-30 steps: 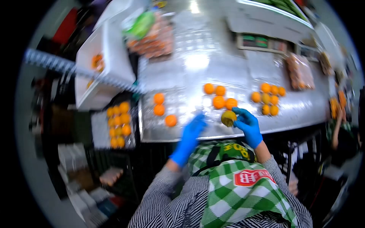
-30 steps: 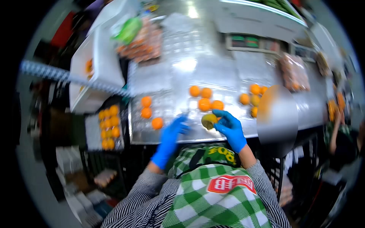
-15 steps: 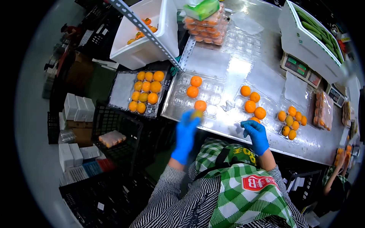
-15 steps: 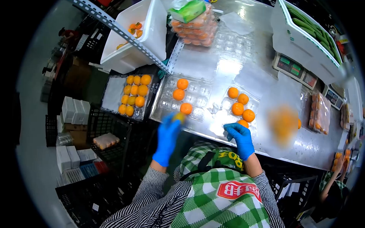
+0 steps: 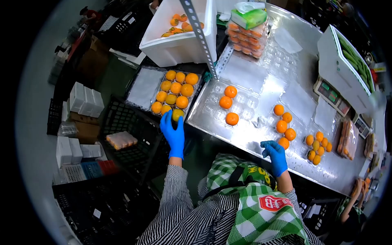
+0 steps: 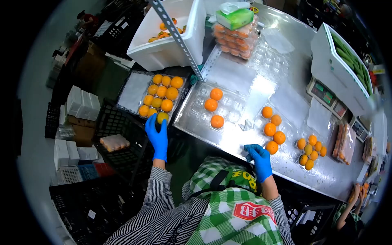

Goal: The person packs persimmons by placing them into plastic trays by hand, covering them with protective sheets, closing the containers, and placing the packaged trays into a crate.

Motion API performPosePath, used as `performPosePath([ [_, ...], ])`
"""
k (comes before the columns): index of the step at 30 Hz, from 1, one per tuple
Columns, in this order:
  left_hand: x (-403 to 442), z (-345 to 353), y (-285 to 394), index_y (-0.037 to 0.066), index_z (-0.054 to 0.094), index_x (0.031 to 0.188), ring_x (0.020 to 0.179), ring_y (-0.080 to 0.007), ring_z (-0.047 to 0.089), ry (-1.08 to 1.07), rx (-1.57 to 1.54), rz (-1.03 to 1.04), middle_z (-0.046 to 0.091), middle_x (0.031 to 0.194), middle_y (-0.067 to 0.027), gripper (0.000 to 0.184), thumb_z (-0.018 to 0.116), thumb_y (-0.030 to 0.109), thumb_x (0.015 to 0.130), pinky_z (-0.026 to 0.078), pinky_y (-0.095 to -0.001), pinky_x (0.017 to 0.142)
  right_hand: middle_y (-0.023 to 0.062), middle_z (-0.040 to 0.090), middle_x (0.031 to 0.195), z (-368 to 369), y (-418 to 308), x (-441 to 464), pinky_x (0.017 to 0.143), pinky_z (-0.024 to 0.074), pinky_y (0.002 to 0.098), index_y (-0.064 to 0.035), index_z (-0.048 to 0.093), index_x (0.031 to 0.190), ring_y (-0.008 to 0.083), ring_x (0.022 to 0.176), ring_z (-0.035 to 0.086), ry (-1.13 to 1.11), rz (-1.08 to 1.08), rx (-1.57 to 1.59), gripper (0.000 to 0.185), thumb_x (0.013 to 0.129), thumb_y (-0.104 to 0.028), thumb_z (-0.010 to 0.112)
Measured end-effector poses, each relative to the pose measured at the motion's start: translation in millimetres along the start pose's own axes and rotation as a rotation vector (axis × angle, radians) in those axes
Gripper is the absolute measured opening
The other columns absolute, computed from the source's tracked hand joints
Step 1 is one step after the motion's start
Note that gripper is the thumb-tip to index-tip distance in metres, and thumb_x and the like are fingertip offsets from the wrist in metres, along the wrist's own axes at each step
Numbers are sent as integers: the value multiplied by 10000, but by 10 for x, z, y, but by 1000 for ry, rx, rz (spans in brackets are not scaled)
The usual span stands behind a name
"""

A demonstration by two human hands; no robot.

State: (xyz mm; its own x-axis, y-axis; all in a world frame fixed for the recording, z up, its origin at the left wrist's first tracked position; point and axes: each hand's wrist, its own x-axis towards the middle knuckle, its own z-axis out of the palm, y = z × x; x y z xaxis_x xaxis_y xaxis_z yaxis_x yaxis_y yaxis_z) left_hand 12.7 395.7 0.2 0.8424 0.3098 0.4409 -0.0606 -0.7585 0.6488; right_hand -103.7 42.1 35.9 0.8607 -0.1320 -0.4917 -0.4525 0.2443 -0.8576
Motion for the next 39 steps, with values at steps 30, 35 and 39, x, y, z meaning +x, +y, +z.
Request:
performPosePath([
  [30,1447,-988,-1833,2,547,1166,1067,-356,516,21,337,-208,539,1175,-193,406,600,209,821,424,-425,900,215,610,897,2588,-636,2747,738,483,427,-55,658,881,383,837,587,-18,-705,-1090,181,734,-128,581],
  [35,1987,-727,-2050,-9,570,1135,986,-358,556,48,622,-60,586,1059,-204,464,657,261,768,455,-414,839,215,608,901,2610,-686,2800,725,483,418,-44,657,874,383,829,590,-47,-569,-1079,167,743,-127,594],
  [39,2391,-646,-2107,44,635,1002,903,-341,589,-279,551,-188,613,971,-171,337,680,261,748,474,-418,782,204,607,884,2600,-518,2798,712,484,395,-42,665,870,370,823,593,6,-711,-998,142,758,-85,589],
])
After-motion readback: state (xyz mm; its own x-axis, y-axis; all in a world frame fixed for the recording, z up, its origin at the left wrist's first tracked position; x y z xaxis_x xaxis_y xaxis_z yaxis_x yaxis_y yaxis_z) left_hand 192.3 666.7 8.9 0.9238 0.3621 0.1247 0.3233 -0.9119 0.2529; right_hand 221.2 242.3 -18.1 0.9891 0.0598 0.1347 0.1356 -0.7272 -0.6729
